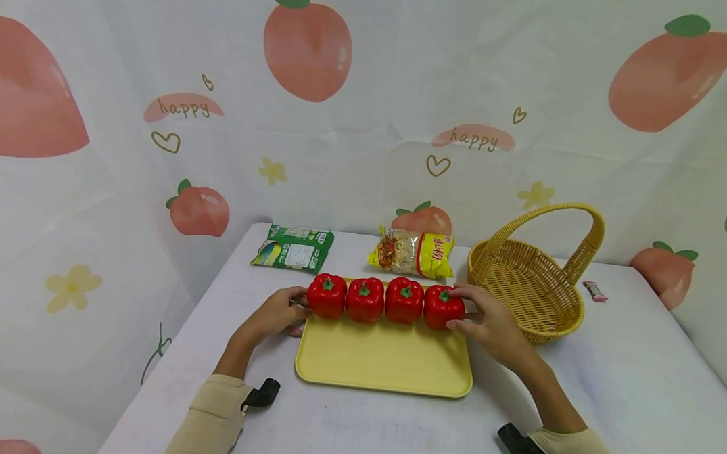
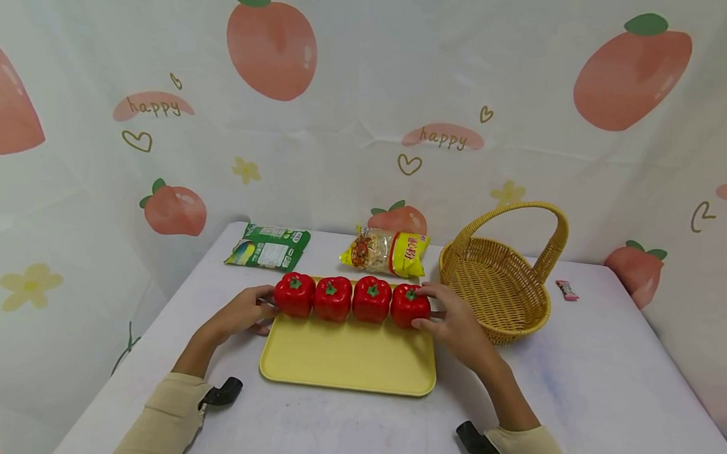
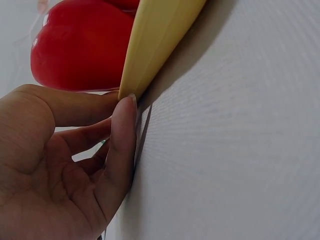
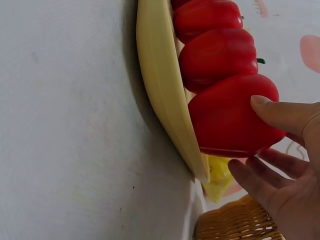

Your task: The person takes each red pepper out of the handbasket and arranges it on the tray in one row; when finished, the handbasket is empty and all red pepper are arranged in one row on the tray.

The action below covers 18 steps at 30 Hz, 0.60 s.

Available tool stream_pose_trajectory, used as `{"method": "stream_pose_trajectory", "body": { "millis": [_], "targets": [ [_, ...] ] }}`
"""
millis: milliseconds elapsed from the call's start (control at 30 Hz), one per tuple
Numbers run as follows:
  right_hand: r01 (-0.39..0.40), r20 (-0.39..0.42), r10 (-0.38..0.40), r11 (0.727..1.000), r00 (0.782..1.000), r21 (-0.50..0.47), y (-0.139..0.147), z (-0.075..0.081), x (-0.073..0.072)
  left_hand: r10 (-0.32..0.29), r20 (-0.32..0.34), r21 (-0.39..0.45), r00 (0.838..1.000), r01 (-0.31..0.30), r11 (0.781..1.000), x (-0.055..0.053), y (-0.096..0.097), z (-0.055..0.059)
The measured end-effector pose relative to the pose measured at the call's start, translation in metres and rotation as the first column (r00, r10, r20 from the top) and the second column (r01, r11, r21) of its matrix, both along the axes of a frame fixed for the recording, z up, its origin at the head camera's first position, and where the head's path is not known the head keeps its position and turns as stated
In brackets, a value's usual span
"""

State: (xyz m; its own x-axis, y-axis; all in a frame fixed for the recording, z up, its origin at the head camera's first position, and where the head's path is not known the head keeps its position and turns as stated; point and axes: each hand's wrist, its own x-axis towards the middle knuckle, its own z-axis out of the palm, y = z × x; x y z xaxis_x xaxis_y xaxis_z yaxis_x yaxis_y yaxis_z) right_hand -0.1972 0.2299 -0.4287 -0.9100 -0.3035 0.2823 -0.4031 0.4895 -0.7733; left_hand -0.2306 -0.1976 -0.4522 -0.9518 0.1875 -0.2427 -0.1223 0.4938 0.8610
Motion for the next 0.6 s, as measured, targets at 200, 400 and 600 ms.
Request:
{"method": "stream_pose_trajectory", "body": {
  "millis": [200, 400, 600],
  "targets": [
    [0.004, -0.008, -0.004, 1.000, 1.000, 0.019, 0.001, 0.000, 0.001, 0.003, 0.002, 0.000, 1.000, -0.003, 1.000, 0.000, 0.000, 0.001],
    [0.004, -0.022, -0.003, 0.999, 1.000, 0.043, 0.002, 0.005, 0.003, 0.000, 0.006, -0.002, 1.000, 0.000, 1.000, 0.000, 0.000, 0.003],
    [0.032, -0.069, -0.025, 0.994, 0.997, 0.106, 0.012, 0.012, 0.010, -0.020, 0.018, -0.023, 1.000, 0.020, 1.000, 0.002, -0.001, 0.008]
  ]
}}
